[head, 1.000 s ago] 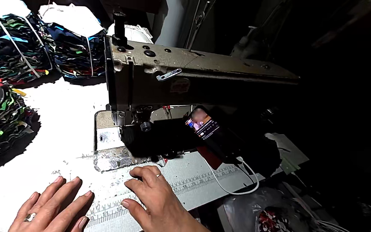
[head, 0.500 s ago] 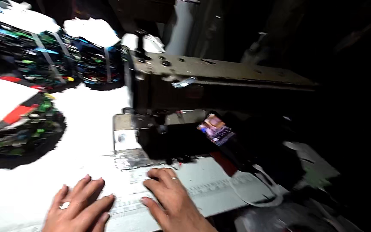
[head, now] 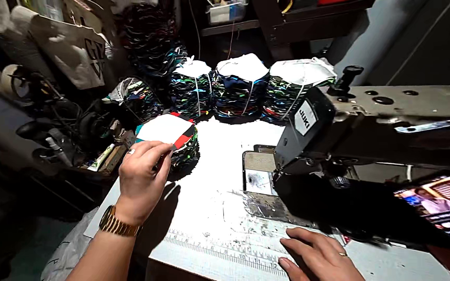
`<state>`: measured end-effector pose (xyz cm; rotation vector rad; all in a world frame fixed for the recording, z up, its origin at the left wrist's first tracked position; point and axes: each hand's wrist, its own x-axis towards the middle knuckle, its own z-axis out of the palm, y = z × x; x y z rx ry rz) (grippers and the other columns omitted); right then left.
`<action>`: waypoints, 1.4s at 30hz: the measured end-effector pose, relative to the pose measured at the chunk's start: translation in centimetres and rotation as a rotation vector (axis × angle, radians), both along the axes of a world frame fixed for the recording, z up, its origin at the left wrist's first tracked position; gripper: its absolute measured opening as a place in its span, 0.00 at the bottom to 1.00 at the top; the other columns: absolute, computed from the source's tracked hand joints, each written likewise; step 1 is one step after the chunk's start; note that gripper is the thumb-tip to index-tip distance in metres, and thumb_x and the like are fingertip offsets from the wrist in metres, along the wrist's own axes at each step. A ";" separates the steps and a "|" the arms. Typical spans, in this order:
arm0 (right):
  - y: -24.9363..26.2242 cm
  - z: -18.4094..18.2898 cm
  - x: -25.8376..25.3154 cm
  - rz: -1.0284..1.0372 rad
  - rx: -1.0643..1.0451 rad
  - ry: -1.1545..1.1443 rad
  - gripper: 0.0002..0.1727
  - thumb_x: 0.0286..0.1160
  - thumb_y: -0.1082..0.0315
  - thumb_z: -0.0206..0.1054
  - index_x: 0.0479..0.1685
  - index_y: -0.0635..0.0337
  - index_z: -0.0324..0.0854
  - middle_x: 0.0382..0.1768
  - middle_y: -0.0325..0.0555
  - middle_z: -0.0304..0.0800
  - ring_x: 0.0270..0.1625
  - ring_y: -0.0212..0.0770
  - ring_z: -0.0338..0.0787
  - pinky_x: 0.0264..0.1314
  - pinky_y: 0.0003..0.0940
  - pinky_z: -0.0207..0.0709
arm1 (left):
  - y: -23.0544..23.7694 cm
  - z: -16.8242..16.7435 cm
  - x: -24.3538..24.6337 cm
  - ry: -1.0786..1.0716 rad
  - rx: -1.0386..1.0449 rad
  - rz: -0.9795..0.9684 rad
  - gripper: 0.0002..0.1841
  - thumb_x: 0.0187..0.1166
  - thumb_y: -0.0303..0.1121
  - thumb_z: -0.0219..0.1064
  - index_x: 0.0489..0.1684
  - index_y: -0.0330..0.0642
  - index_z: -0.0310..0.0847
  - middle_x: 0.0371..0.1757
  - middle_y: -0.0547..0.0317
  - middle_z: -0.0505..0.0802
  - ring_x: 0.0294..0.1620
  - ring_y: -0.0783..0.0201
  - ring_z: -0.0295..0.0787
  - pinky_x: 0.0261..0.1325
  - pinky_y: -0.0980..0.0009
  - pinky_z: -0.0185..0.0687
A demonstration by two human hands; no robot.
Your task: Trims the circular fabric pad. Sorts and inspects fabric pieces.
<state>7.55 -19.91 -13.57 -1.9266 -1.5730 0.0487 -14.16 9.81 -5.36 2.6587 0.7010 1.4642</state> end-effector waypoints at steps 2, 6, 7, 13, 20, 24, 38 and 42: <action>0.0 -0.1 0.0 0.000 -0.002 -0.003 0.17 0.79 0.57 0.70 0.52 0.63 0.91 0.61 0.64 0.87 0.67 0.60 0.82 0.73 0.48 0.72 | 1.4 0.0 1.0 0.044 0.014 0.012 0.10 0.80 0.30 0.69 0.51 0.41 0.93 0.55 0.54 0.95 0.61 0.57 0.89 0.64 0.56 0.84; 0.0 0.1 0.0 -0.001 -0.007 -0.010 0.18 0.79 0.57 0.70 0.53 0.63 0.90 0.61 0.65 0.87 0.67 0.60 0.82 0.73 0.48 0.72 | 2.6 0.5 3.2 0.133 0.010 0.026 0.10 0.82 0.36 0.68 0.49 0.44 0.94 0.55 0.56 0.95 0.63 0.56 0.89 0.66 0.54 0.84; 0.0 0.0 0.0 -0.001 -0.008 -0.012 0.18 0.79 0.57 0.70 0.53 0.63 0.90 0.61 0.65 0.87 0.67 0.60 0.82 0.73 0.48 0.72 | 2.6 0.7 3.7 0.166 -0.001 0.039 0.11 0.82 0.38 0.68 0.49 0.45 0.94 0.55 0.57 0.95 0.64 0.56 0.89 0.66 0.54 0.84; 0.0 0.1 0.0 -0.002 -0.006 -0.008 0.17 0.79 0.57 0.69 0.52 0.64 0.90 0.60 0.65 0.87 0.67 0.60 0.82 0.73 0.47 0.72 | 2.7 0.8 5.4 0.272 -0.023 0.146 0.10 0.78 0.39 0.71 0.41 0.43 0.94 0.50 0.54 0.94 0.58 0.50 0.90 0.57 0.50 0.85; 0.0 0.1 0.0 0.006 -0.006 -0.013 0.18 0.79 0.57 0.70 0.52 0.64 0.90 0.60 0.66 0.87 0.68 0.61 0.82 0.74 0.49 0.72 | 2.3 0.6 5.5 0.285 -0.020 0.164 0.10 0.76 0.36 0.70 0.43 0.42 0.93 0.52 0.51 0.94 0.57 0.47 0.89 0.56 0.49 0.86; 0.0 0.1 0.0 0.000 -0.014 -0.005 0.18 0.79 0.57 0.69 0.53 0.64 0.90 0.61 0.65 0.87 0.68 0.61 0.82 0.74 0.48 0.71 | 2.4 0.6 5.5 0.301 -0.021 0.170 0.11 0.75 0.38 0.73 0.45 0.42 0.93 0.53 0.51 0.94 0.59 0.47 0.89 0.58 0.50 0.85; 0.0 -0.1 0.0 0.000 -0.010 -0.014 0.18 0.79 0.56 0.69 0.53 0.63 0.90 0.61 0.64 0.86 0.68 0.59 0.81 0.73 0.48 0.72 | 2.2 0.5 5.3 0.281 -0.072 0.171 0.12 0.74 0.35 0.67 0.49 0.44 0.94 0.55 0.54 0.94 0.63 0.50 0.87 0.60 0.51 0.84; -0.1 0.0 0.1 0.001 -0.005 -0.016 0.18 0.79 0.56 0.69 0.53 0.63 0.90 0.61 0.64 0.86 0.68 0.59 0.81 0.73 0.47 0.71 | 2.4 0.4 5.0 0.267 -0.071 0.137 0.13 0.79 0.34 0.63 0.49 0.44 0.94 0.57 0.55 0.94 0.65 0.52 0.87 0.63 0.52 0.84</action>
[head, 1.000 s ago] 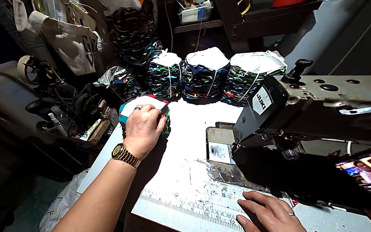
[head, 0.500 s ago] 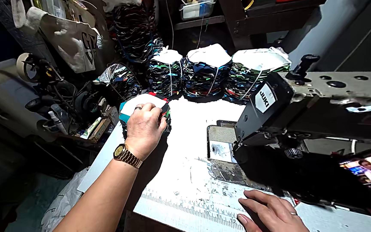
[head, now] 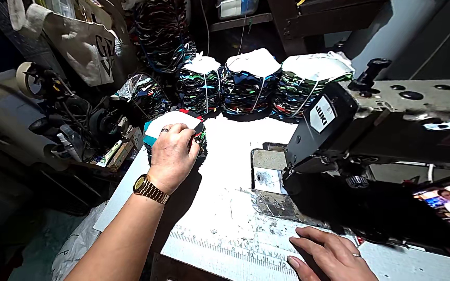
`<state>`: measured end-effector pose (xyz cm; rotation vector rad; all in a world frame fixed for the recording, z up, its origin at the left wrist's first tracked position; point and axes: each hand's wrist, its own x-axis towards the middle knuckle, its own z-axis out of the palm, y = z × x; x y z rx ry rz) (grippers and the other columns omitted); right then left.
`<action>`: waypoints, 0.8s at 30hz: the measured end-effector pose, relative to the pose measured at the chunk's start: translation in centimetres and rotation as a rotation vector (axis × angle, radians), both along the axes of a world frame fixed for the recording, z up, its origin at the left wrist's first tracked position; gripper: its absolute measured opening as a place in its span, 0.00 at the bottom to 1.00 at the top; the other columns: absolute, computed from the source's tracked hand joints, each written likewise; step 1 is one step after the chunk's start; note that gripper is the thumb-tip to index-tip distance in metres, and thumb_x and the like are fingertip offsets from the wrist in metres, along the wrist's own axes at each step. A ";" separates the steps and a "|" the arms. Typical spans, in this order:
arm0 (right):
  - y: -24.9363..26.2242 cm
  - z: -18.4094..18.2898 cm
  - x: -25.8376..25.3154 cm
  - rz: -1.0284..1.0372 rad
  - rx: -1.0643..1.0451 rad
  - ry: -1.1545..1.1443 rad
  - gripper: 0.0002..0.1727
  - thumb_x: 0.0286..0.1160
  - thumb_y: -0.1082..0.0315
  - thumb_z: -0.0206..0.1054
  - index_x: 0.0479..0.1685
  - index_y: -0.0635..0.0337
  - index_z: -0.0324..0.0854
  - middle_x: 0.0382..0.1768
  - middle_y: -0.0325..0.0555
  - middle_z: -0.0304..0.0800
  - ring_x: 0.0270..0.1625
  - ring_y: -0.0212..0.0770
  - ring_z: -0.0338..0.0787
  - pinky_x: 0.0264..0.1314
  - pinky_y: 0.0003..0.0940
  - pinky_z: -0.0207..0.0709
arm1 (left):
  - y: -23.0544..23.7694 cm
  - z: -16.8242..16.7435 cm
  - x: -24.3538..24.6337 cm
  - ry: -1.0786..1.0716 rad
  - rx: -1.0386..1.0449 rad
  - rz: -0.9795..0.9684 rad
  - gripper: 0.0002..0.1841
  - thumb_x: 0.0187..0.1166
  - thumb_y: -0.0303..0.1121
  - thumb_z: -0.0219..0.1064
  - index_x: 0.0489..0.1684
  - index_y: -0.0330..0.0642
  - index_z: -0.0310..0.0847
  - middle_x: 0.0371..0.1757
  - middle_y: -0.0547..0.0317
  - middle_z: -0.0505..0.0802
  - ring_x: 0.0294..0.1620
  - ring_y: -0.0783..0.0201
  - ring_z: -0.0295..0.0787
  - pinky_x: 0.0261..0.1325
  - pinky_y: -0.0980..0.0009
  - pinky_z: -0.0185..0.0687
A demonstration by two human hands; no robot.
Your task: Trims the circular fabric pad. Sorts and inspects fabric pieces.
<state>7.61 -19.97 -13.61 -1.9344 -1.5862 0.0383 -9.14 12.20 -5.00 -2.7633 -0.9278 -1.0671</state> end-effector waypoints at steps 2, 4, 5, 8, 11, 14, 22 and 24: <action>0.0 0.0 0.0 0.000 -0.002 -0.001 0.18 0.79 0.56 0.69 0.53 0.63 0.90 0.61 0.64 0.86 0.68 0.59 0.81 0.73 0.48 0.71 | 0.1 -0.1 -0.2 -0.004 -0.003 -0.011 0.13 0.78 0.32 0.63 0.50 0.44 0.94 0.59 0.55 0.94 0.66 0.52 0.87 0.64 0.52 0.83; 0.0 0.0 0.0 0.004 -0.008 -0.004 0.18 0.79 0.56 0.69 0.54 0.62 0.90 0.62 0.64 0.86 0.68 0.59 0.81 0.73 0.48 0.71 | 0.1 -0.2 -0.3 -0.002 0.005 -0.020 0.13 0.78 0.31 0.63 0.51 0.45 0.94 0.60 0.55 0.94 0.68 0.52 0.87 0.65 0.53 0.83; 0.0 0.0 0.1 0.006 -0.009 -0.003 0.18 0.79 0.56 0.69 0.54 0.62 0.90 0.62 0.64 0.86 0.68 0.60 0.81 0.74 0.48 0.71 | 0.2 -0.3 -0.4 -0.004 0.010 -0.027 0.13 0.78 0.31 0.63 0.52 0.45 0.93 0.60 0.55 0.94 0.68 0.52 0.87 0.66 0.53 0.83; 0.0 0.0 0.1 0.003 -0.011 -0.002 0.18 0.79 0.56 0.70 0.54 0.62 0.90 0.62 0.64 0.86 0.68 0.60 0.81 0.74 0.49 0.72 | 0.3 -0.3 -0.7 -0.014 0.001 -0.063 0.12 0.79 0.33 0.65 0.52 0.44 0.93 0.61 0.54 0.94 0.70 0.52 0.86 0.69 0.52 0.83; 0.0 0.0 0.0 0.000 -0.016 0.001 0.18 0.79 0.56 0.69 0.54 0.62 0.90 0.62 0.64 0.86 0.69 0.60 0.81 0.73 0.49 0.72 | 0.4 -0.2 -0.8 0.004 -0.008 -0.068 0.12 0.81 0.37 0.67 0.53 0.44 0.93 0.62 0.54 0.93 0.71 0.52 0.86 0.71 0.52 0.82; -0.1 -0.1 0.1 0.004 -0.018 -0.003 0.18 0.79 0.56 0.69 0.54 0.62 0.90 0.62 0.64 0.86 0.69 0.60 0.81 0.73 0.49 0.71 | 0.3 -0.2 -0.8 0.010 -0.003 -0.062 0.13 0.81 0.39 0.68 0.53 0.44 0.93 0.62 0.53 0.93 0.71 0.51 0.86 0.70 0.52 0.82; 0.0 -0.1 0.1 0.002 -0.007 -0.002 0.18 0.79 0.56 0.69 0.53 0.62 0.90 0.62 0.64 0.86 0.68 0.59 0.81 0.74 0.48 0.71 | 0.2 -0.2 -0.3 0.003 0.024 -0.032 0.12 0.82 0.35 0.64 0.49 0.44 0.94 0.59 0.55 0.95 0.68 0.52 0.88 0.67 0.52 0.84; 0.0 0.0 0.1 0.003 -0.004 0.001 0.18 0.79 0.56 0.69 0.53 0.62 0.91 0.62 0.64 0.86 0.68 0.59 0.81 0.73 0.48 0.71 | 0.1 -0.1 -0.3 0.012 0.022 -0.034 0.12 0.81 0.35 0.64 0.50 0.45 0.94 0.59 0.54 0.94 0.68 0.52 0.87 0.66 0.52 0.84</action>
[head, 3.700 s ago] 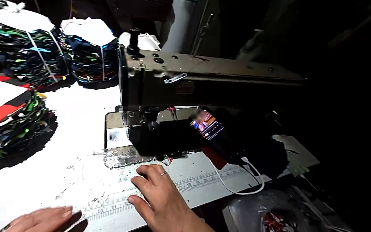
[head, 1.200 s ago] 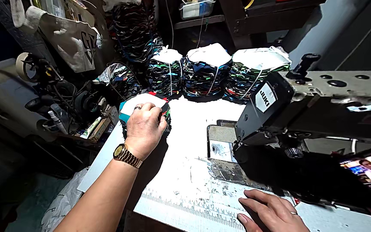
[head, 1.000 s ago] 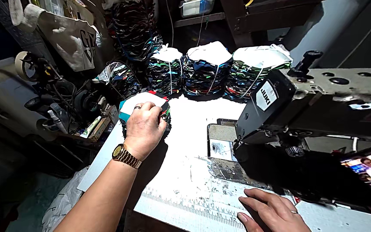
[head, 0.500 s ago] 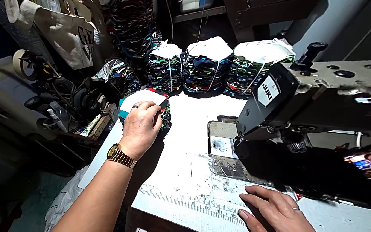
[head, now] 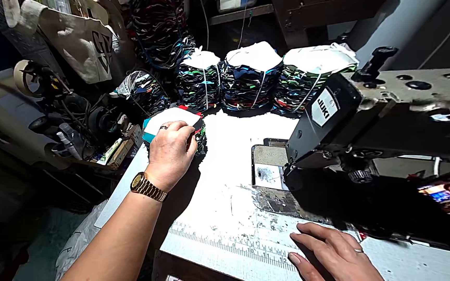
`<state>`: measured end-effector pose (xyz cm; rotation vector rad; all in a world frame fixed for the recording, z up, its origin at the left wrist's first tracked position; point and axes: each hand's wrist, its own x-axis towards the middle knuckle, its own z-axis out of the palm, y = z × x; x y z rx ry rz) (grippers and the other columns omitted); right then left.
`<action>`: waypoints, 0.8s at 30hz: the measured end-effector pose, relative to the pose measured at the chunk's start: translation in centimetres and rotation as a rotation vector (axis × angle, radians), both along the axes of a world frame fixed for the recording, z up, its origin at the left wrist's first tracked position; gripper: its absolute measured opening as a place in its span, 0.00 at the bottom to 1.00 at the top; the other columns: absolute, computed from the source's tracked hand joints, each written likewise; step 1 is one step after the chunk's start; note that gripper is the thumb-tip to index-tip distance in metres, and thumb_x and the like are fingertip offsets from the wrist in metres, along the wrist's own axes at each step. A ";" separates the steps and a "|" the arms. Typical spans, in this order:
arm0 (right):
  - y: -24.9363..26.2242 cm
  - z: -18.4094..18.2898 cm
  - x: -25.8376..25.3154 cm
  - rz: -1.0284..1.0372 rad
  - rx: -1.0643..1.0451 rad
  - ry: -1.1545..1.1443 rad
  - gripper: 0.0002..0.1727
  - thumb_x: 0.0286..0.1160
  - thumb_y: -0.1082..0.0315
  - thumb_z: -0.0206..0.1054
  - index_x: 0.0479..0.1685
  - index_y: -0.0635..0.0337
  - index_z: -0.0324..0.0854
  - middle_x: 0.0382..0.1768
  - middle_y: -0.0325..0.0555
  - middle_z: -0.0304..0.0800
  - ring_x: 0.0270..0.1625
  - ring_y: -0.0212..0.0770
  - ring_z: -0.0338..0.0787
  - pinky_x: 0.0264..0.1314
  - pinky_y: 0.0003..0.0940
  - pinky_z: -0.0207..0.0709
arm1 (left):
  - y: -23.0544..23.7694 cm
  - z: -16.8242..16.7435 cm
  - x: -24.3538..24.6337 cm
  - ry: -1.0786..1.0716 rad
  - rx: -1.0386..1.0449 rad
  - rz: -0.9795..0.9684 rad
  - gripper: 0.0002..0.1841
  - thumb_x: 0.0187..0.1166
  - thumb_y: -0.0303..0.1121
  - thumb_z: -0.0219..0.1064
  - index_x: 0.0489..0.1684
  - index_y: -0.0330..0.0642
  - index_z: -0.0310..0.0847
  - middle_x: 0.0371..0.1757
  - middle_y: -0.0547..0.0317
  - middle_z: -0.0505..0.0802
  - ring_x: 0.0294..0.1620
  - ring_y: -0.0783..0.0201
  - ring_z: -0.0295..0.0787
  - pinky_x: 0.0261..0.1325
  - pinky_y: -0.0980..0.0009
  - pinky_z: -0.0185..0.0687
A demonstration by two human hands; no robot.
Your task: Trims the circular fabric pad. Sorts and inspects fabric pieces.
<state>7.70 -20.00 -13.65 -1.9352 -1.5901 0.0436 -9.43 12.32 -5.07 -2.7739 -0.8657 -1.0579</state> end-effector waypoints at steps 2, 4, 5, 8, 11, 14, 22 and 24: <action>0.0 -0.1 0.0 0.001 0.000 0.000 0.18 0.79 0.56 0.69 0.54 0.62 0.90 0.62 0.64 0.86 0.68 0.59 0.81 0.74 0.48 0.70 | 0.0 0.0 0.0 0.016 0.011 0.000 0.12 0.79 0.35 0.66 0.51 0.44 0.93 0.59 0.53 0.94 0.68 0.50 0.87 0.66 0.51 0.84; 0.0 -0.1 0.1 -0.001 -0.003 -0.001 0.18 0.79 0.56 0.69 0.54 0.61 0.91 0.62 0.64 0.86 0.68 0.59 0.81 0.73 0.47 0.71 | -0.1 -0.1 0.0 0.033 0.024 0.006 0.13 0.78 0.36 0.67 0.53 0.44 0.93 0.60 0.52 0.94 0.69 0.49 0.86 0.66 0.51 0.84; 0.0 -0.1 0.0 -0.002 -0.003 0.000 0.18 0.79 0.56 0.69 0.54 0.61 0.91 0.62 0.64 0.86 0.68 0.59 0.81 0.73 0.47 0.71 | -0.2 -0.1 -0.1 0.039 0.022 0.004 0.13 0.78 0.37 0.68 0.53 0.44 0.93 0.60 0.52 0.93 0.69 0.49 0.86 0.67 0.51 0.83; 0.0 0.0 0.0 0.000 -0.002 0.009 0.18 0.79 0.56 0.69 0.54 0.61 0.91 0.62 0.63 0.86 0.69 0.59 0.81 0.73 0.48 0.71 | -0.1 -0.2 -0.1 0.044 0.028 -0.001 0.13 0.79 0.39 0.70 0.53 0.44 0.93 0.60 0.52 0.93 0.69 0.49 0.86 0.67 0.52 0.84; -0.1 0.0 0.0 0.001 -0.005 0.016 0.18 0.79 0.56 0.69 0.54 0.61 0.91 0.63 0.64 0.86 0.69 0.59 0.80 0.74 0.48 0.71 | 0.0 -0.3 -0.1 0.029 0.035 -0.010 0.12 0.80 0.39 0.69 0.52 0.44 0.93 0.59 0.52 0.94 0.69 0.50 0.87 0.67 0.51 0.84; -0.1 0.0 0.1 0.004 0.003 0.021 0.18 0.79 0.56 0.69 0.54 0.62 0.91 0.62 0.64 0.86 0.69 0.60 0.81 0.73 0.49 0.71 | 0.0 0.1 -0.3 0.032 0.013 -0.026 0.12 0.80 0.38 0.69 0.52 0.44 0.93 0.60 0.53 0.94 0.69 0.51 0.87 0.68 0.51 0.84; -0.1 -0.1 0.1 0.003 -0.001 0.020 0.18 0.79 0.56 0.69 0.54 0.61 0.91 0.62 0.64 0.86 0.69 0.59 0.81 0.74 0.48 0.71 | 0.1 0.4 -0.5 0.042 -0.012 -0.047 0.13 0.74 0.31 0.67 0.53 0.44 0.93 0.62 0.54 0.94 0.70 0.51 0.87 0.68 0.49 0.83; -0.1 -0.1 0.1 0.004 0.000 0.021 0.18 0.79 0.56 0.69 0.54 0.61 0.91 0.62 0.64 0.86 0.69 0.59 0.81 0.73 0.49 0.71 | -0.1 0.5 -0.5 0.057 -0.023 -0.039 0.14 0.72 0.29 0.69 0.54 0.43 0.93 0.62 0.53 0.94 0.70 0.49 0.87 0.67 0.48 0.83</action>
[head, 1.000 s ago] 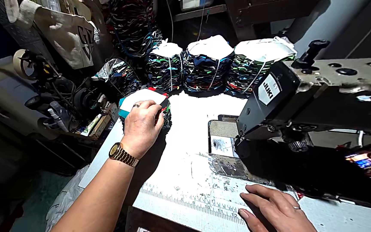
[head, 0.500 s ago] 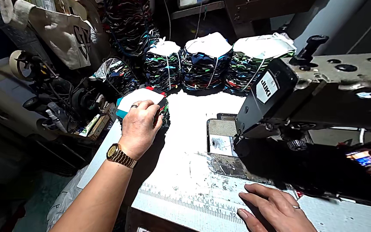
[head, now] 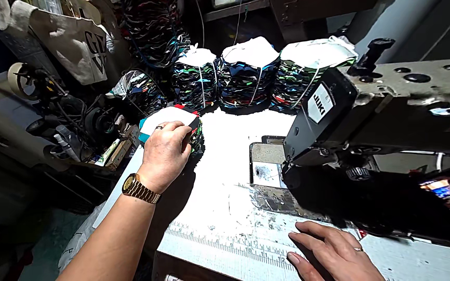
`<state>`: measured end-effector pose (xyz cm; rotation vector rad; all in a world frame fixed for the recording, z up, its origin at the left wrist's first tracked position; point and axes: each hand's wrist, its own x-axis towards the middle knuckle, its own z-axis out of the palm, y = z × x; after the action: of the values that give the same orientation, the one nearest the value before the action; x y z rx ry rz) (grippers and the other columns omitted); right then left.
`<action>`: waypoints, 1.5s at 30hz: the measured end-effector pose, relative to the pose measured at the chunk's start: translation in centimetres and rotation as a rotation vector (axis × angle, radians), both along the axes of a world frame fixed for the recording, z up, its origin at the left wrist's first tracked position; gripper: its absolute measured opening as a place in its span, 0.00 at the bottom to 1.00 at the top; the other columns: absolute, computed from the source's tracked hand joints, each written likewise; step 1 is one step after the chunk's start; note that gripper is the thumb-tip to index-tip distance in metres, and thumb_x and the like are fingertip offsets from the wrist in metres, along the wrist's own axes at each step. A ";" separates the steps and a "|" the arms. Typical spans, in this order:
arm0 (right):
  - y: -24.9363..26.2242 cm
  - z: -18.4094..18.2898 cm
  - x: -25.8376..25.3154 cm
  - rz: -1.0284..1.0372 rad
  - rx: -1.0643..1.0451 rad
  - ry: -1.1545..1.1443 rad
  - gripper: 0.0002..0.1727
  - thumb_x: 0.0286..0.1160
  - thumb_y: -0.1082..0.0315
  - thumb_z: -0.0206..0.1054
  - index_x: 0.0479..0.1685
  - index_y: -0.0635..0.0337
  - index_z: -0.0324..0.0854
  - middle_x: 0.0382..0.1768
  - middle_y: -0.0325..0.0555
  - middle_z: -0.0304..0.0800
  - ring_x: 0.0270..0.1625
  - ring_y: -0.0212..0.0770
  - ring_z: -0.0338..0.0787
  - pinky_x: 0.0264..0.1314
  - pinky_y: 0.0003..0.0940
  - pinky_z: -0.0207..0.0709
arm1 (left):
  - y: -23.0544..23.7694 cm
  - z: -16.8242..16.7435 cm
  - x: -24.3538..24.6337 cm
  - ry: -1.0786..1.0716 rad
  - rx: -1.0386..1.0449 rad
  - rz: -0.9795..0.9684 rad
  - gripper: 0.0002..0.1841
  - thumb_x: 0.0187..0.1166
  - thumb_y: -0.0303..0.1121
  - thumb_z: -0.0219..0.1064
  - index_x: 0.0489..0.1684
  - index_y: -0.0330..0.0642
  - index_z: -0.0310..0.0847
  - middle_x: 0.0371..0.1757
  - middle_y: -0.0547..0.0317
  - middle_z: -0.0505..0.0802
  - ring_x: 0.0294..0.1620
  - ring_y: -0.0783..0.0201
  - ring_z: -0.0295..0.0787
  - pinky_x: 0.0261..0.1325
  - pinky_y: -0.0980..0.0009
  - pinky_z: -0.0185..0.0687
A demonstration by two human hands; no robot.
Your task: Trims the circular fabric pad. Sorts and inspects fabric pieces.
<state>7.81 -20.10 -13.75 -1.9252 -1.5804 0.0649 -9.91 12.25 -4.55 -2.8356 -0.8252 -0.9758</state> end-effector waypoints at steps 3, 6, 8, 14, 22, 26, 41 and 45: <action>0.0 0.1 0.0 0.002 -0.002 0.001 0.18 0.79 0.55 0.69 0.54 0.60 0.91 0.63 0.63 0.86 0.70 0.59 0.80 0.74 0.48 0.70 | 0.1 -0.2 0.0 0.007 0.017 0.004 0.14 0.75 0.34 0.68 0.55 0.44 0.93 0.63 0.54 0.93 0.71 0.50 0.86 0.67 0.49 0.83; 0.0 0.1 0.0 0.002 0.002 0.006 0.18 0.80 0.55 0.69 0.54 0.61 0.91 0.62 0.63 0.86 0.69 0.58 0.80 0.74 0.47 0.70 | 0.1 -0.5 0.1 -0.010 0.043 -0.002 0.13 0.78 0.37 0.69 0.54 0.43 0.93 0.61 0.53 0.94 0.69 0.50 0.87 0.67 0.50 0.84; 0.0 0.1 0.0 0.000 -0.002 0.005 0.18 0.80 0.56 0.69 0.54 0.61 0.91 0.62 0.63 0.86 0.69 0.58 0.80 0.74 0.47 0.70 | 0.0 -0.6 0.1 -0.010 0.057 0.003 0.12 0.78 0.36 0.69 0.53 0.43 0.93 0.61 0.52 0.94 0.69 0.49 0.87 0.67 0.50 0.84; 0.0 0.1 0.0 -0.003 0.003 0.012 0.18 0.79 0.56 0.69 0.54 0.61 0.91 0.63 0.63 0.86 0.70 0.58 0.80 0.74 0.47 0.70 | 0.0 -0.8 0.5 -0.008 0.090 0.042 0.12 0.80 0.39 0.69 0.51 0.45 0.93 0.59 0.53 0.94 0.67 0.50 0.88 0.64 0.51 0.85; 0.0 0.2 -0.1 -0.006 0.006 0.017 0.17 0.79 0.56 0.69 0.53 0.60 0.91 0.62 0.62 0.86 0.70 0.57 0.81 0.74 0.47 0.71 | -0.4 -0.8 1.3 0.000 0.124 0.097 0.10 0.77 0.35 0.67 0.47 0.43 0.93 0.56 0.51 0.94 0.64 0.48 0.88 0.59 0.50 0.85; 0.0 0.1 -0.1 -0.006 0.011 0.026 0.17 0.79 0.57 0.70 0.53 0.60 0.91 0.62 0.63 0.86 0.69 0.57 0.80 0.74 0.46 0.71 | -0.6 -0.9 1.6 0.031 0.169 0.127 0.10 0.76 0.34 0.68 0.46 0.42 0.92 0.55 0.49 0.94 0.61 0.46 0.89 0.56 0.49 0.86; -0.1 0.3 0.1 -0.003 0.016 0.032 0.17 0.80 0.56 0.69 0.53 0.61 0.91 0.62 0.62 0.87 0.69 0.57 0.81 0.74 0.44 0.72 | -0.9 -1.0 2.1 0.026 0.234 0.148 0.04 0.75 0.28 0.69 0.37 0.38 0.88 0.46 0.47 0.94 0.44 0.46 0.93 0.38 0.50 0.87; -0.1 0.3 0.0 -0.007 0.020 0.028 0.17 0.80 0.56 0.69 0.52 0.60 0.91 0.61 0.62 0.87 0.69 0.56 0.82 0.74 0.45 0.71 | -1.0 -0.9 2.0 0.016 0.234 0.141 0.04 0.75 0.28 0.68 0.33 0.38 0.84 0.38 0.47 0.92 0.41 0.46 0.92 0.33 0.51 0.84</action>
<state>7.84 -20.17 -13.41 -1.9063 -1.5504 0.0727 -7.95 11.26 -5.50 -2.5484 -0.8358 -0.9592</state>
